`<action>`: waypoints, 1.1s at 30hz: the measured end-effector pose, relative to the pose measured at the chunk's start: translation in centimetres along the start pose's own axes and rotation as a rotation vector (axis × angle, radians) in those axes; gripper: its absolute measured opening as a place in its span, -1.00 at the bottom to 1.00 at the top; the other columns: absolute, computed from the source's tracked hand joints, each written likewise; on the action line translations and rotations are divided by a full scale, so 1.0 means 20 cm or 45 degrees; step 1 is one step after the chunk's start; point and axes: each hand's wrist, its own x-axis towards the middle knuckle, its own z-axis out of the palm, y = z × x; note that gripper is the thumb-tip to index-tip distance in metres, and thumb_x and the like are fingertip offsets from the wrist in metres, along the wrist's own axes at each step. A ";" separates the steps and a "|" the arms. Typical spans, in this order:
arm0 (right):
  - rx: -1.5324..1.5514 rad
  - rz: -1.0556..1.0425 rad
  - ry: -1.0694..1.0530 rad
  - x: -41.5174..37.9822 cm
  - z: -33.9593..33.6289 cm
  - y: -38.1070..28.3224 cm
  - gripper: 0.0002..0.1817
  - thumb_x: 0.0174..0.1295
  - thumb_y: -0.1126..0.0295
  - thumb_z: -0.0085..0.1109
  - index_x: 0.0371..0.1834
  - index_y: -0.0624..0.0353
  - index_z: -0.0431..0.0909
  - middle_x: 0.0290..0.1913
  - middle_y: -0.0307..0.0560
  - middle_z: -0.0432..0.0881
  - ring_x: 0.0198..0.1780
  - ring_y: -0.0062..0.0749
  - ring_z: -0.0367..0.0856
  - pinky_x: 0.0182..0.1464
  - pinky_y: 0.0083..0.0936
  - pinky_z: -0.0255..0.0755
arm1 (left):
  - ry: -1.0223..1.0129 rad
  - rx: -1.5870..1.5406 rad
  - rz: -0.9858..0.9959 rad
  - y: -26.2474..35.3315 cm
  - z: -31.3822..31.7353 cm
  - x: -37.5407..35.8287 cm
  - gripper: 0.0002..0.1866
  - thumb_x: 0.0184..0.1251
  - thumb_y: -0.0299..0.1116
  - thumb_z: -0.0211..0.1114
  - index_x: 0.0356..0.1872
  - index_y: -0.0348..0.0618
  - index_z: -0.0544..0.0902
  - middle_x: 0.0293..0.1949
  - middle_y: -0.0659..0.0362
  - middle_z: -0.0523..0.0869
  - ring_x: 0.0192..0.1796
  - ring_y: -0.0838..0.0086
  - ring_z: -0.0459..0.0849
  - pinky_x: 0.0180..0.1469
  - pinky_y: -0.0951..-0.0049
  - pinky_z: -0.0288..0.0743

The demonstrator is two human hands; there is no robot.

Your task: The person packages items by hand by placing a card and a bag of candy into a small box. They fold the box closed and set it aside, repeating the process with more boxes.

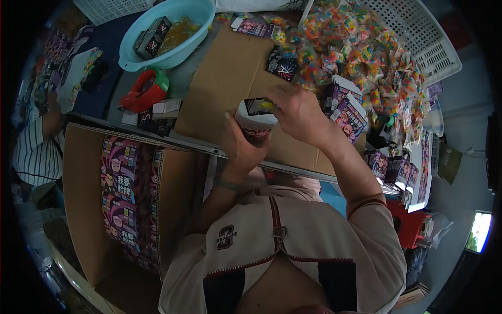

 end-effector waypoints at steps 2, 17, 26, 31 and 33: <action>-0.221 -0.163 -0.229 0.05 -0.02 -0.04 -0.73 -0.09 0.57 0.21 -0.24 0.18 0.60 -0.38 0.04 0.62 -0.30 -0.04 0.68 -0.32 -0.22 0.55 | -0.031 0.021 -0.044 0.00 -0.01 -0.01 0.08 -0.14 -0.16 0.57 0.33 -0.51 0.10 0.03 -0.23 0.50 0.00 -0.15 0.58 -0.01 -0.02 0.49; 0.259 0.054 0.147 -0.10 0.10 0.06 -0.67 -0.06 0.58 0.35 -0.15 0.24 0.64 -0.04 0.11 0.61 -0.06 0.02 0.63 -0.07 -0.27 0.53 | 0.014 -0.203 -0.094 -0.05 0.02 -0.06 0.11 -0.11 -0.19 0.57 0.37 -0.48 0.04 -0.01 -0.22 0.45 -0.06 -0.08 0.57 -0.10 0.07 0.51; 0.081 -0.124 0.388 -0.27 0.27 -0.02 -0.68 0.00 0.54 0.40 -0.11 0.19 0.67 0.23 0.15 0.48 0.02 -0.05 0.64 -0.06 -0.29 0.56 | 0.026 -0.183 0.091 -0.10 -0.04 -0.08 -0.01 -0.04 -0.22 0.59 0.34 -0.37 0.15 0.01 -0.22 0.49 -0.06 -0.07 0.56 -0.07 0.08 0.49; 0.446 0.137 0.461 -0.37 0.37 0.04 -0.64 -0.05 0.60 0.43 -0.10 0.19 0.68 0.14 0.12 0.56 0.00 -0.10 0.66 -0.13 -0.39 0.57 | 0.066 -0.108 0.365 -0.16 -0.07 -0.05 -0.29 0.11 -0.34 0.51 0.24 -0.29 0.33 -0.03 -0.18 0.58 -0.08 -0.03 0.61 -0.08 0.14 0.52; 0.521 0.157 0.468 -0.40 0.40 0.05 -0.62 -0.07 0.62 0.43 -0.11 0.19 0.68 0.10 0.11 0.59 -0.04 -0.12 0.67 -0.14 -0.42 0.57 | 0.055 -0.332 0.307 -0.18 -0.09 -0.05 -0.45 0.17 -0.43 0.46 0.16 -0.28 0.43 -0.05 -0.14 0.63 -0.12 0.03 0.64 -0.12 0.20 0.54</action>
